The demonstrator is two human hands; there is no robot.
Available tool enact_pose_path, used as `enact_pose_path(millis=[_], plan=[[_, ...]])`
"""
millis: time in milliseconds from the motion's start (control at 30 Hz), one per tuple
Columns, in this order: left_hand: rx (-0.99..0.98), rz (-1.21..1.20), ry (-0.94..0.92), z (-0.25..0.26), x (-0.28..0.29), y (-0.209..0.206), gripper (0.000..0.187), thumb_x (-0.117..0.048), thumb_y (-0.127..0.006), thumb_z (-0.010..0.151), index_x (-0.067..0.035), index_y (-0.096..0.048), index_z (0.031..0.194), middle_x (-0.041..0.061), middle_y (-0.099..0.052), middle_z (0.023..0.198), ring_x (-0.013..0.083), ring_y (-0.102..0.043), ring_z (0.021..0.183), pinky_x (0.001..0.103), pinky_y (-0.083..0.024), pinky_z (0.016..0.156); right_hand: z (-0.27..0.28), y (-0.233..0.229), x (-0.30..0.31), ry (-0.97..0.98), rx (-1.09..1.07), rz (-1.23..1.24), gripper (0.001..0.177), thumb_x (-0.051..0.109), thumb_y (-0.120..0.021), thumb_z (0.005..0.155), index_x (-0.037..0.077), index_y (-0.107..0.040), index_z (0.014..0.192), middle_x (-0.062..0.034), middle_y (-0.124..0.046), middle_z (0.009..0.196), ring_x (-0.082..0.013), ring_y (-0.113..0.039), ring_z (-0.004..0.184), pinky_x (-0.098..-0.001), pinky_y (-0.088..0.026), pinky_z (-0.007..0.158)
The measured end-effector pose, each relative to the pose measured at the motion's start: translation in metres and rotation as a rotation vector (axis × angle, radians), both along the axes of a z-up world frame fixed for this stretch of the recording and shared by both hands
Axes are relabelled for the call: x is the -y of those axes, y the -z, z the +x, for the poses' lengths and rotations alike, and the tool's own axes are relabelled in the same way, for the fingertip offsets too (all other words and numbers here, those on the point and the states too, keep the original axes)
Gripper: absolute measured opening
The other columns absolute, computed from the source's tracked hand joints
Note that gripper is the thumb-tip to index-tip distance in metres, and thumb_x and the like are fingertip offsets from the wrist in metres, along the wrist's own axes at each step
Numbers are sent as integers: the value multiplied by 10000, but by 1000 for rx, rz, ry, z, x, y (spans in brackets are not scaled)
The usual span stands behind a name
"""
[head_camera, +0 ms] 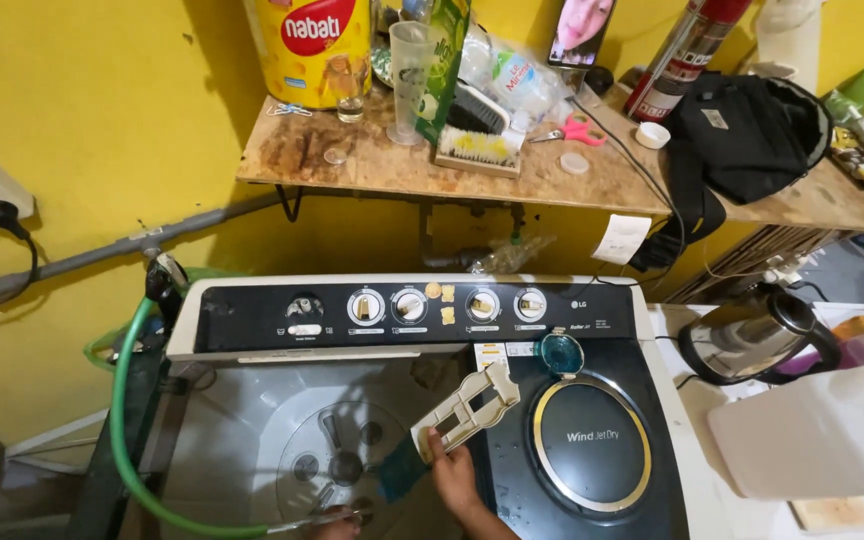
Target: Rinsing and cleaning a washing machine lint filter component using a water hose and manual scrubbing.
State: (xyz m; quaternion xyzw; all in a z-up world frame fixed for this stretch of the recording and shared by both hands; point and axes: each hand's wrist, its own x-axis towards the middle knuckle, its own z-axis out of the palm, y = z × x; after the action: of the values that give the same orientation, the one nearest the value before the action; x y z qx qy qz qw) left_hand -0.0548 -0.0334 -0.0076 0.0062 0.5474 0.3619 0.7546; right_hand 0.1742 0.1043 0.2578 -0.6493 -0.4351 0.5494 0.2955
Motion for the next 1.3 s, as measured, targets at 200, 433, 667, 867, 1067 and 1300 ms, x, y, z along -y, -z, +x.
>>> enact_pose_path(millis=[200, 433, 667, 867, 1067, 1300], plan=[[-461, -286, 289, 28, -26, -135, 172, -193, -602, 1044, -57, -689, 1103, 126, -719, 872, 208, -679, 720, 306, -556, 615, 1, -6, 3, -27, 5, -11, 615, 559, -605, 869, 92, -788, 1223, -90, -800, 1231, -226, -726, 1215, -325, -528, 1038], [-371, -321, 412, 28, -23, -161, 233, -209, -583, 1065, -23, -714, 1115, 140, -791, 952, 238, -763, 852, 354, -634, 773, 2, -2, 4, -1, -15, -32, 629, 564, -625, 856, 105, -762, 1263, -86, -775, 1286, -248, -699, 1260, -354, -516, 1074], [-353, -103, 392, 21, -21, -85, 145, -117, -566, 1033, -43, -679, 1085, 173, -766, 850, 230, -740, 680, 320, -656, 598, -1, -11, 6, 47, -31, -52, 533, 484, -688, 852, 67, -812, 1159, -114, -817, 1175, -233, -743, 1170, -325, -523, 1021], [-458, -118, 452, 20, -20, -99, 265, -207, -486, 1079, -84, -695, 973, 86, -742, 826, 139, -652, 643, 228, -572, 550, 1, -13, 6, -7, -25, 2, 585, 515, -650, 853, 72, -785, 1211, -113, -795, 1230, -262, -720, 1216, -352, -517, 1050], [-542, 72, 475, 13, -13, -63, 196, -176, -683, 936, -140, -712, 746, 43, -716, 733, 155, -667, 644, 282, -495, 546, 4, -2, 5, 3, 22, 23, 498, 496, -661, 870, 87, -818, 1106, -101, -814, 1151, -247, -732, 1163, -341, -512, 998], [-620, 191, 652, 8, -12, -73, 192, -192, -608, 969, -154, -699, 804, 13, -695, 770, 132, -630, 707, 281, -475, 606, -1, -25, 7, -3, 11, -63, 581, 518, -647, 862, 107, -755, 1259, -118, -751, 1301, -280, -667, 1279, -365, -466, 1104]])
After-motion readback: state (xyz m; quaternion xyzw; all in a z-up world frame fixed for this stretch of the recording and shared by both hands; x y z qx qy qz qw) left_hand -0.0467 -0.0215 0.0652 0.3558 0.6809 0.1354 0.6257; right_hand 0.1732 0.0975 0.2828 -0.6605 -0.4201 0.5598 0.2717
